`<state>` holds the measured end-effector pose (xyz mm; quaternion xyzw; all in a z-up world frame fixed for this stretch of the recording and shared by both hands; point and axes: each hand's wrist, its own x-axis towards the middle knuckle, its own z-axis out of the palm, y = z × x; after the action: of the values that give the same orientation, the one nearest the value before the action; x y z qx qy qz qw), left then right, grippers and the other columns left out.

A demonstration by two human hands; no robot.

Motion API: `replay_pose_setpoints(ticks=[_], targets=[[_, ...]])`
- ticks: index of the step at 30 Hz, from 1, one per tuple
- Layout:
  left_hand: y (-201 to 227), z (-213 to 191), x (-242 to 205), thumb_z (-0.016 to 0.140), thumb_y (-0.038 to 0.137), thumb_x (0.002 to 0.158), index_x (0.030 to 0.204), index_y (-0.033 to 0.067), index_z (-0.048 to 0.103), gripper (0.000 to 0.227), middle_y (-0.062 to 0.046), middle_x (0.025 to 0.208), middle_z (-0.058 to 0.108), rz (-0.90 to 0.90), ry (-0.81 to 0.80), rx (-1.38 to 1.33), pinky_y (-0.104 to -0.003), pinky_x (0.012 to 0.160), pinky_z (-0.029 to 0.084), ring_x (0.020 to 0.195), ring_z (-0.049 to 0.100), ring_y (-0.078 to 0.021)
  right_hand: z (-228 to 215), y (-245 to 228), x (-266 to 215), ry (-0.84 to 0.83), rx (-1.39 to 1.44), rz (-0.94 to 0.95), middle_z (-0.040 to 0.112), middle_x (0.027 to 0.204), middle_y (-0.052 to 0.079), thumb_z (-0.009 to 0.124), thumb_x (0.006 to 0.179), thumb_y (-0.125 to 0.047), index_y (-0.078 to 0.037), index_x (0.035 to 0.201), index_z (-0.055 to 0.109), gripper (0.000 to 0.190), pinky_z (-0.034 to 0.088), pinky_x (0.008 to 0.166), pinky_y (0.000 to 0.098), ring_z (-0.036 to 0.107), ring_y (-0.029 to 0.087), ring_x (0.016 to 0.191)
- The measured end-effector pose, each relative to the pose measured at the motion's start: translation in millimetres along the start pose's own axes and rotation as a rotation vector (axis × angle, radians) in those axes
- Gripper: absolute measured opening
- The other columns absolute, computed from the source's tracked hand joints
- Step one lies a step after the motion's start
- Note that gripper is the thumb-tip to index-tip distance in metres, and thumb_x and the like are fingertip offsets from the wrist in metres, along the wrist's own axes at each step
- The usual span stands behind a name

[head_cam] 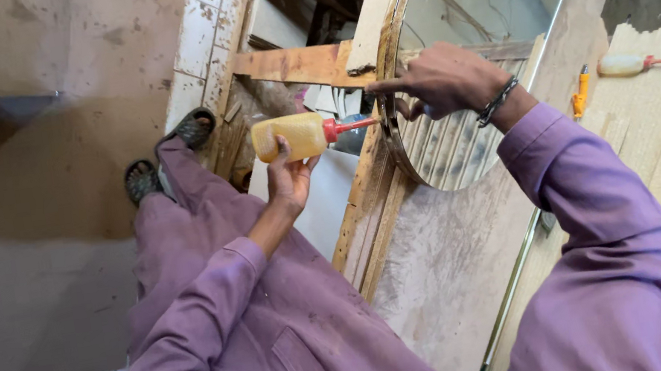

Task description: The person applies glue from a squeeze bottle along the edges of a large circular mirror frame. They repeatedly reposition the mirror and continue applying glue to different sections of the frame.

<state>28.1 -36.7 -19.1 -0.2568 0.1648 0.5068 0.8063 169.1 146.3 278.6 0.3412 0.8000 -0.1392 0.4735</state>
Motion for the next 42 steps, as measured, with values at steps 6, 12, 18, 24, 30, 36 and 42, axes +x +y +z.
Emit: replay_pose_setpoints(ticks=[6, 12, 18, 24, 30, 36, 42], targets=[[-8.0, -6.2, 6.6, 0.077, 0.041, 0.089, 0.139, 0.0078, 0.049, 0.066, -0.011, 0.136, 0.059, 0.001, 0.015, -0.02, -0.055, 0.111, 0.049, 0.128, 0.059, -0.0314, 19.0, -15.6, -7.4, 0.02, -0.131, -0.005, 0.068, 0.063, 0.002, 0.068, 0.087, -0.007, -0.047, 0.153, 0.046, 0.08, 0.047, 0.043, 0.0368, 0.062, 0.021, 0.048], [9.8, -12.4, -9.3, 0.076, 0.048, 0.086, 0.14, 0.0146, 0.049, 0.069, -0.007, 0.138, 0.057, -0.071, 0.087, 0.105, -0.048, 0.102, 0.054, 0.127, 0.059, -0.0236, 31.5, -27.9, -22.8, -0.027, 0.181, -0.047, 0.076, 0.08, 0.007, 0.077, 0.085, -0.026, -0.044, 0.146, 0.052, 0.069, 0.053, 0.056, 0.0357, 0.069, 0.018, 0.065], [19.7, -0.3, 5.7, 0.079, 0.051, 0.082, 0.137, 0.0127, 0.051, 0.073, -0.008, 0.133, 0.058, -0.029, 0.242, -0.027, -0.047, 0.097, 0.058, 0.119, 0.061, -0.0269, 36.7, 17.2, -32.1, 0.134, 0.978, 0.127, 0.077, 0.091, 0.007, 0.063, 0.098, -0.026, -0.042, 0.153, 0.045, 0.06, 0.061, 0.069, 0.0329, 0.072, 0.015, 0.073], [4.9, 16.8, 34.6, 0.079, 0.056, 0.079, 0.137, 0.0135, 0.051, 0.077, -0.011, 0.133, 0.059, 0.009, 0.223, 0.004, -0.047, 0.099, 0.057, 0.121, 0.061, -0.0278, 46.2, 29.9, 4.7, 0.596, 0.681, 0.215, 0.076, 0.097, 0.01, 0.065, 0.094, -0.017, -0.041, 0.158, 0.04, 0.073, 0.056, 0.065, 0.0399, 0.066, 0.023, 0.069], [12.0, 18.3, 62.9, 0.076, 0.06, 0.08, 0.138, 0.012, 0.051, 0.079, -0.013, 0.132, 0.057, -0.036, 0.298, 0.085, -0.048, 0.103, 0.055, 0.124, 0.058, -0.0286, 60.9, 29.8, 1.3, 0.497, 0.154, 0.268, 0.068, 0.08, 0.008, 0.053, 0.096, -0.004, -0.048, 0.161, 0.032, 0.081, 0.055, 0.058, 0.0418, 0.065, 0.026, 0.061], [31.0, 7.3, 90.5, 0.07, 0.066, 0.083, 0.14, 0.0125, 0.051, 0.08, -0.014, 0.132, 0.057, -0.153, 0.347, 0.284, -0.049, 0.1, 0.055, 0.122, 0.059, -0.0307, 51.9, 64.5, -9.4, 0.68, 0.091, 0.024, 0.067, 0.079, 0.006, 0.058, 0.09, -0.007, -0.039, 0.159, 0.04, 0.078, 0.055, 0.059, 0.0435, 0.065, 0.027, 0.063], [59.6, 1.1, 104.6, 0.066, 0.064, 0.084, 0.139, 0.0154, 0.048, 0.076, -0.014, 0.132, 0.057, -0.231, 0.412, 0.448, -0.051, 0.098, 0.056, 0.118, 0.062, -0.031, 38.7, 54.7, 17.8, 0.584, 0.28, 0.057, 0.075, 0.093, 0.01, 0.072, 0.09, -0.035, -0.028, 0.151, 0.045, 0.067, 0.056, 0.061, 0.043, 0.07, 0.03, 0.069]])
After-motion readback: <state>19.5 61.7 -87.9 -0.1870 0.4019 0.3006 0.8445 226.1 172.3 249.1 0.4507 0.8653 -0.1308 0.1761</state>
